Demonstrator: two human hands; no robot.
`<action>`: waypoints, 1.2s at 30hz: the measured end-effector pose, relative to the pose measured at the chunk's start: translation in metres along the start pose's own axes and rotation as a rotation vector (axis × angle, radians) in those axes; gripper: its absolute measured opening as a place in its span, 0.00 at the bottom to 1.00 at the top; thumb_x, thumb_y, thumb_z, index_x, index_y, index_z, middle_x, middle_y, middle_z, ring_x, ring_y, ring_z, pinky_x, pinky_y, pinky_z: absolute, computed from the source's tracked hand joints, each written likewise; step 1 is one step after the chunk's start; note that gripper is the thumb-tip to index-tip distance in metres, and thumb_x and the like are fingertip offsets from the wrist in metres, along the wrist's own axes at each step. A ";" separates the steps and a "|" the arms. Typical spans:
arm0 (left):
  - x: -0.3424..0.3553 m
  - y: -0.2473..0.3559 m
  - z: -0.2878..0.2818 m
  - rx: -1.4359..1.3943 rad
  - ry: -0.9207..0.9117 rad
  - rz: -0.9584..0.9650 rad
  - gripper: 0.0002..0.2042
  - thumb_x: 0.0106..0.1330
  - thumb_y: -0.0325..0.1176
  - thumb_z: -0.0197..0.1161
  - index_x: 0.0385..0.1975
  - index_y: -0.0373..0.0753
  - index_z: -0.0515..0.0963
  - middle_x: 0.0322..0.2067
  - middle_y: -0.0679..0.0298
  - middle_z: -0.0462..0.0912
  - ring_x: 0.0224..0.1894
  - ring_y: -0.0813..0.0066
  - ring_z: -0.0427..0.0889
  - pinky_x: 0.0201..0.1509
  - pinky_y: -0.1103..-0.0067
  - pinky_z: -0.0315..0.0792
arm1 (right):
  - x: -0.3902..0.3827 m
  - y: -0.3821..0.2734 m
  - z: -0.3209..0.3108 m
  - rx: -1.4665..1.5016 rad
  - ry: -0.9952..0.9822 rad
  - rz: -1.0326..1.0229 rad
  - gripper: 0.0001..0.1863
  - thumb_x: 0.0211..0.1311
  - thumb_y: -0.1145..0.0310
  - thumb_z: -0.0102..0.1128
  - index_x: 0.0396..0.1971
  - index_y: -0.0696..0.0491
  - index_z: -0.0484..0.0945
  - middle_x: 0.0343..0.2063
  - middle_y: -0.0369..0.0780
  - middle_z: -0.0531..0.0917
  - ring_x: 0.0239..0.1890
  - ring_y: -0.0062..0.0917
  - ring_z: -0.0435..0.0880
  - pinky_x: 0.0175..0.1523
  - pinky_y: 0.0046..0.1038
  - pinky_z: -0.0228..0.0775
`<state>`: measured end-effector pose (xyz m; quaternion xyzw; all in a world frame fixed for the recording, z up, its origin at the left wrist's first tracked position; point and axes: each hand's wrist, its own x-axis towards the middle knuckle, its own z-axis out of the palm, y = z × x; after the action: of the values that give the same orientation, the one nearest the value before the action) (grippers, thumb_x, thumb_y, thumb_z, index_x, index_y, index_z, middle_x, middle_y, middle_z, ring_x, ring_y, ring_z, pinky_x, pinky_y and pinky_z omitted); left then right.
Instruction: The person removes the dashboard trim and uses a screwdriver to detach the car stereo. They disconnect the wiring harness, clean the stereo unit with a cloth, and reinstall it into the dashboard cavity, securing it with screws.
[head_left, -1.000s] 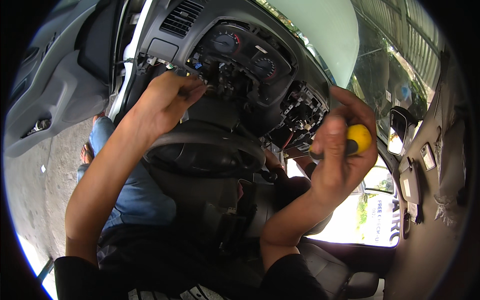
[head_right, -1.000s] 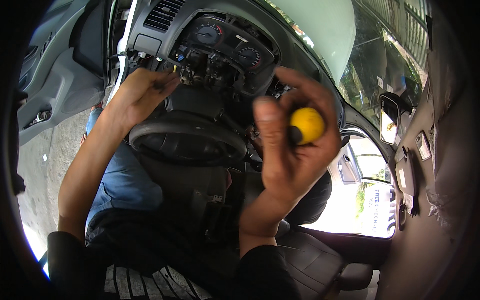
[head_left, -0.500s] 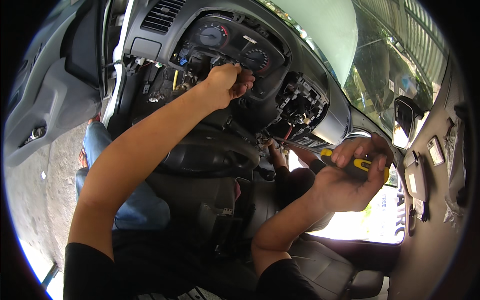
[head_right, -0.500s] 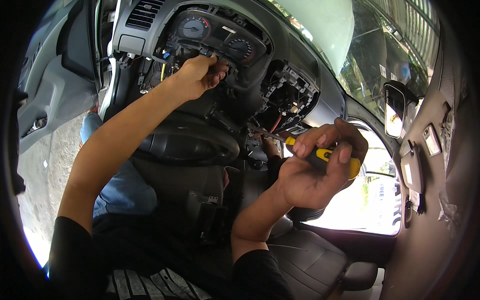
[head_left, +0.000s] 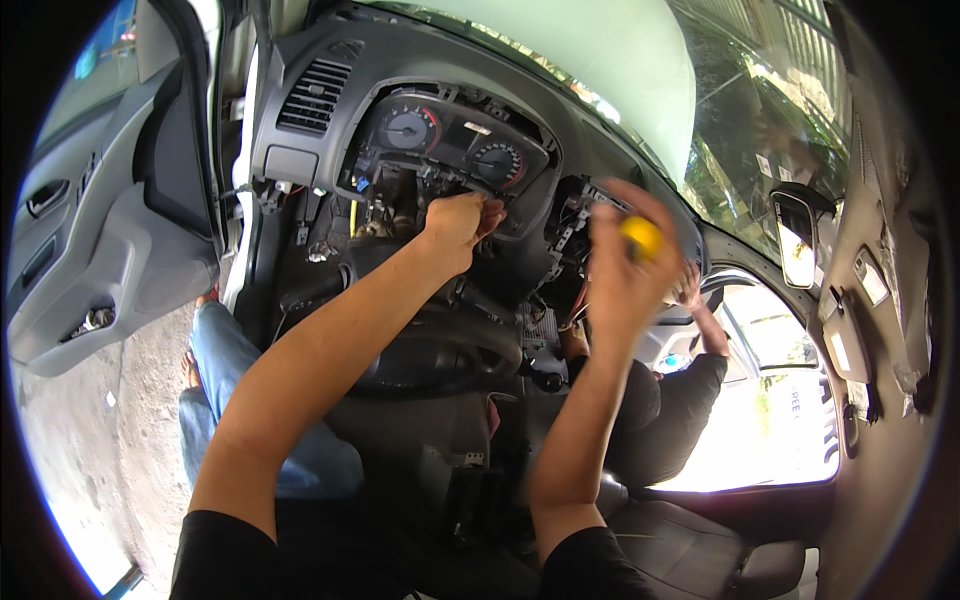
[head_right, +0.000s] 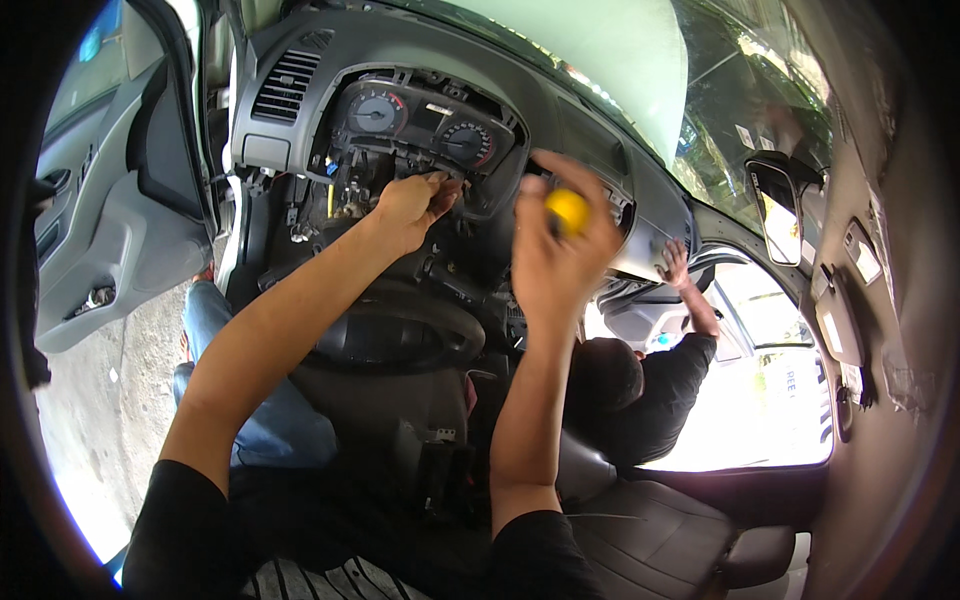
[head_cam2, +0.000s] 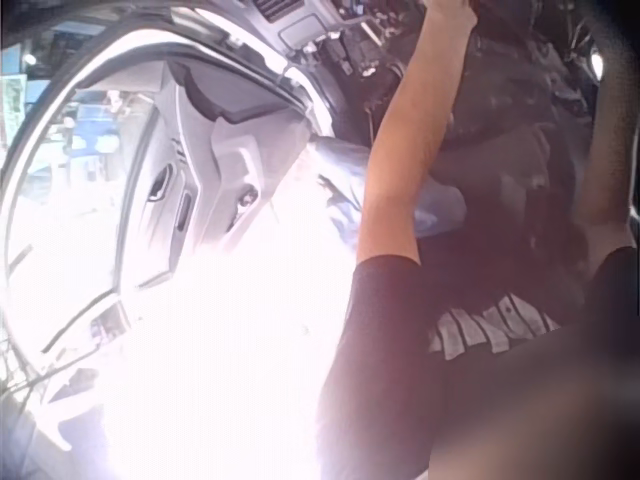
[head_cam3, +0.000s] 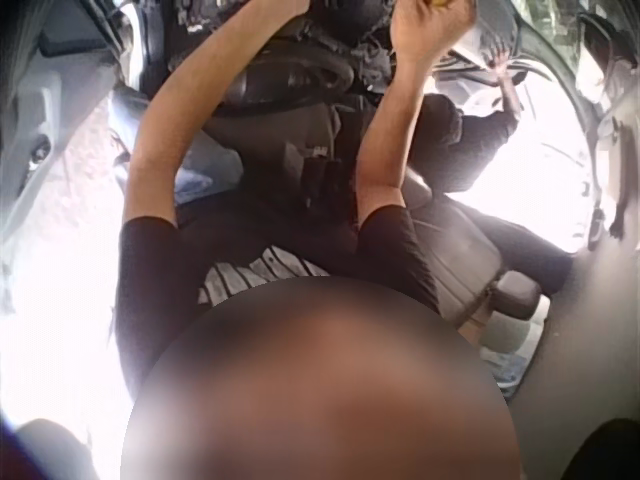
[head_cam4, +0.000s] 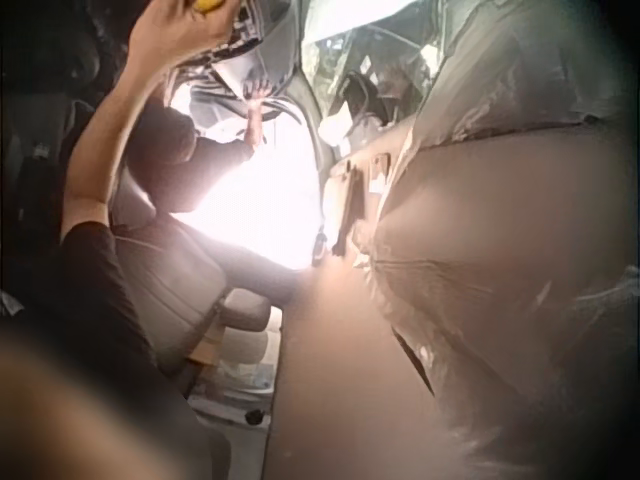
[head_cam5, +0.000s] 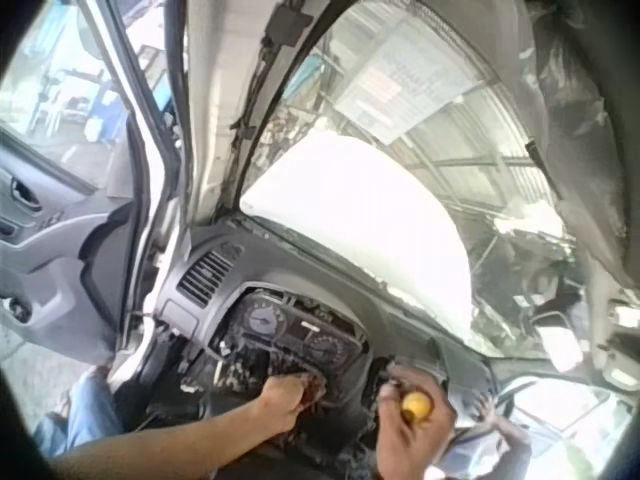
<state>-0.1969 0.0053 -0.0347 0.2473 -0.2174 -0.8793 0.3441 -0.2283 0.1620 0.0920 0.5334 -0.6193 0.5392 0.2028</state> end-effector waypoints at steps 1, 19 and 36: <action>0.000 0.001 -0.002 -0.001 0.007 -0.007 0.10 0.80 0.28 0.47 0.43 0.31 0.77 0.42 0.57 0.85 0.40 0.70 0.84 0.44 0.79 0.81 | 0.008 0.012 0.013 -0.133 -0.127 -0.041 0.11 0.65 0.71 0.68 0.47 0.52 0.86 0.23 0.34 0.80 0.21 0.10 0.72 0.26 0.19 0.61; 0.012 0.009 -0.018 -0.087 0.102 0.018 0.10 0.78 0.30 0.52 0.41 0.33 0.80 0.36 0.60 0.85 0.37 0.72 0.84 0.40 0.78 0.76 | 0.031 0.108 0.125 -0.472 -0.357 0.052 0.24 0.63 0.63 0.68 0.58 0.51 0.77 0.40 0.54 0.87 0.46 0.54 0.85 0.56 0.48 0.75; 0.005 0.010 -0.022 -0.005 0.120 0.032 0.12 0.77 0.25 0.47 0.48 0.31 0.78 0.39 0.59 0.82 0.39 0.71 0.80 0.42 0.77 0.74 | 0.045 0.112 0.142 -0.529 -0.143 -0.014 0.14 0.62 0.61 0.70 0.44 0.49 0.80 0.30 0.45 0.87 0.37 0.46 0.88 0.42 0.46 0.76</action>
<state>-0.1821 -0.0096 -0.0475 0.2954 -0.1980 -0.8578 0.3711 -0.2968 0.0002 0.0304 0.5030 -0.7477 0.3183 0.2942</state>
